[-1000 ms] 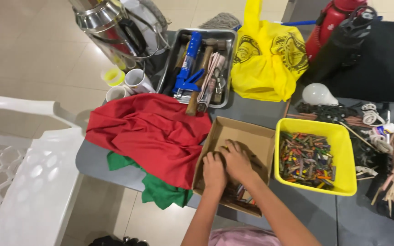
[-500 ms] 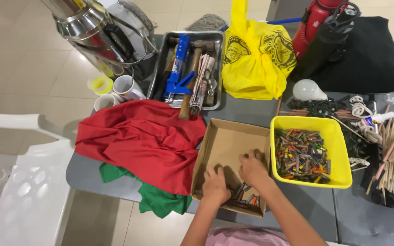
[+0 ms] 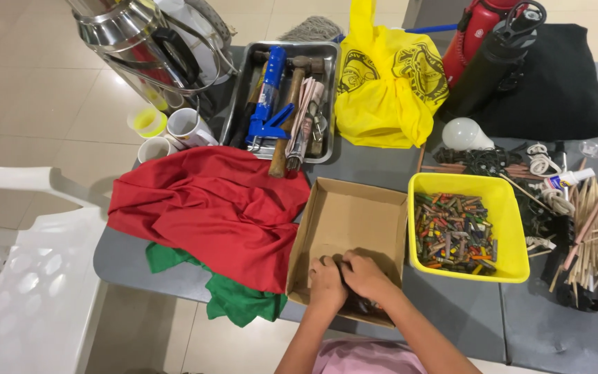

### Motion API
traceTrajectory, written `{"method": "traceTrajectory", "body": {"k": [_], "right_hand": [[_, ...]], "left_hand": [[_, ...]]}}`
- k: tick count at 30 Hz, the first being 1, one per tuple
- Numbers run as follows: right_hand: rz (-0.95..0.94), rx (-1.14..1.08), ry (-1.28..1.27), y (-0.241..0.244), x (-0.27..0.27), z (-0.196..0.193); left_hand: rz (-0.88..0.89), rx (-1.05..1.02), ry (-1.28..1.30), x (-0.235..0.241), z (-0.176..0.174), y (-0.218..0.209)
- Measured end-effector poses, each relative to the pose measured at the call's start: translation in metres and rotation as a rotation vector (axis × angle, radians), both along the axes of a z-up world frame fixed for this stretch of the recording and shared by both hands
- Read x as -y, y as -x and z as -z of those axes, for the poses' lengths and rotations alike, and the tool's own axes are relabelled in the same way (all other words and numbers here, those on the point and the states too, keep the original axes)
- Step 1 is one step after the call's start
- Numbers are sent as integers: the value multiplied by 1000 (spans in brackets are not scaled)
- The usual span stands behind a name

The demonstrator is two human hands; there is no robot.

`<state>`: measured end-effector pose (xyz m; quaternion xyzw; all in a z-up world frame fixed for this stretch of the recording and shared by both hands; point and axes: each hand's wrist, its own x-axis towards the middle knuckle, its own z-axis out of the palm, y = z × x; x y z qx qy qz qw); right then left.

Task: The person sorts various small items from a cardboard box into a yellow plastic container. They handle items such as colored sticks, white cords, and a clear plastic cup, placing them into the container or on the table. The person also briefly picks up a clear plastic cup from the floor and places it on the table.

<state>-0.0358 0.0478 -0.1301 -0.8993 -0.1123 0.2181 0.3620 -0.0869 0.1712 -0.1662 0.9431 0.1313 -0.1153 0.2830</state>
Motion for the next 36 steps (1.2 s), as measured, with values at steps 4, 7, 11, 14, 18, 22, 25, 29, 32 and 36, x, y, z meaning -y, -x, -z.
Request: {"method": "traceTrajectory", "body": {"k": [4,7,11,14,18,22,25,29,32,36], "right_hand": [[108,-126,-60,-3,-2,16],[221,-221,-217,-3,2,38],[407,-348,-508,-1,-3,49],[535,-423,-721,1,-3,46],[668,-574,-1073,0,-4,34],[647,-445,-1114,5,-10,14],[662,-272,-1119,15,-14,-18],[522,37,-1074,29,-18,-55],[403,303,-999,36,-17,-71],[452,544,-882,36,-13,-53]], "left_hand": [[-88,-43,184,-7,2,-6],[-94,69,335,-9,13,-7],[-148,52,438,-10,16,-8],[-278,37,662,-6,6,-10],[-652,23,1460,-7,-4,-16],[-720,86,1717,-6,4,-25],[-893,3,1673,0,5,-31],[-936,-1,1995,8,-14,-34],[-917,32,2172,19,-16,-36],[-956,15,2273,27,-34,-40]]}}
